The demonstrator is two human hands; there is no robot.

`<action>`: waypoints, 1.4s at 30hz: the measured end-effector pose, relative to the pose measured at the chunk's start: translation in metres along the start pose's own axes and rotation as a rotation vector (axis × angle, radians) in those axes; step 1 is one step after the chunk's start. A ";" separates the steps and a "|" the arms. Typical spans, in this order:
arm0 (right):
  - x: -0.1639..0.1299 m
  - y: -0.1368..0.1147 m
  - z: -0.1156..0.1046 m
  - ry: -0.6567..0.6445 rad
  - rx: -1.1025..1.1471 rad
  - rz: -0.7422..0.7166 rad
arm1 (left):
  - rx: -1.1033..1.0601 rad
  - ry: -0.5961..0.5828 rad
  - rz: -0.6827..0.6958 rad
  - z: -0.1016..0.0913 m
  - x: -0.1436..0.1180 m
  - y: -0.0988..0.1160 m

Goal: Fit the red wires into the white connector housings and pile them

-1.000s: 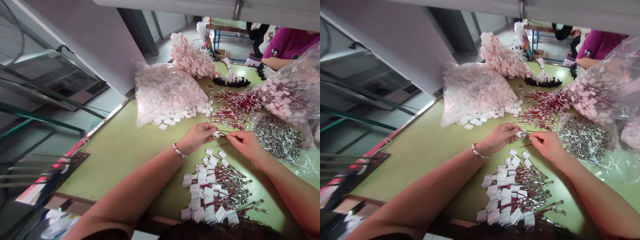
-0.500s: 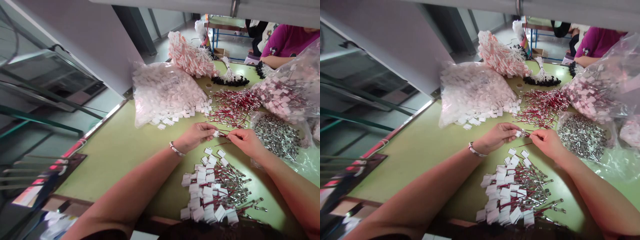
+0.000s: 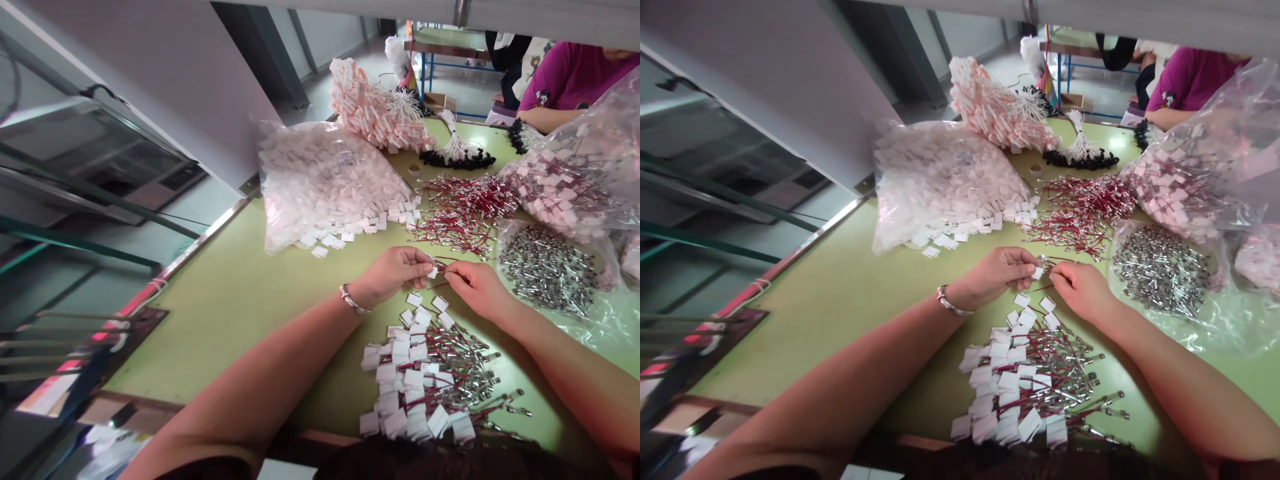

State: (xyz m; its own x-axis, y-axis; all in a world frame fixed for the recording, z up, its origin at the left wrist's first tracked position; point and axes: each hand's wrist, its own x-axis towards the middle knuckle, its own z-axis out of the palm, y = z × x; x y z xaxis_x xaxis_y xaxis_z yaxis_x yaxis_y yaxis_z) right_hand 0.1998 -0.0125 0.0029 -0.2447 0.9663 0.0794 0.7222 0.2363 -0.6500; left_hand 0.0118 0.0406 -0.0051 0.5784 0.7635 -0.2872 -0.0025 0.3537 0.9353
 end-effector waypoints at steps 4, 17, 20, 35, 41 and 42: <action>0.000 0.000 -0.003 -0.042 -0.037 -0.054 | -0.001 -0.059 0.012 0.002 -0.001 -0.001; -0.004 -0.009 0.005 0.028 -0.293 -0.071 | 0.055 -0.029 0.072 0.007 -0.003 0.000; -0.004 -0.008 0.007 0.043 -0.373 -0.065 | 0.103 0.030 0.042 0.010 -0.005 0.003; -0.007 -0.014 -0.003 0.020 -0.222 -0.174 | 0.424 -0.182 0.072 -0.018 -0.008 0.036; -0.013 -0.029 -0.024 -0.496 -0.106 -0.367 | 1.521 0.345 -0.064 -0.112 -0.041 0.082; -0.012 -0.029 -0.027 -0.547 -0.091 -0.353 | 1.531 0.327 -0.156 -0.124 -0.046 0.084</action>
State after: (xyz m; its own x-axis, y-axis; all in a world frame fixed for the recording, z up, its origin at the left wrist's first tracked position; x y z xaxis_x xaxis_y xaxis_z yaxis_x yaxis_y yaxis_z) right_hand 0.1995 -0.0283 0.0409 -0.7535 0.6434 -0.1350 0.5840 0.5607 -0.5869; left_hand -0.1159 0.1018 0.0614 0.2987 0.9243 -0.2376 0.9516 -0.2695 0.1476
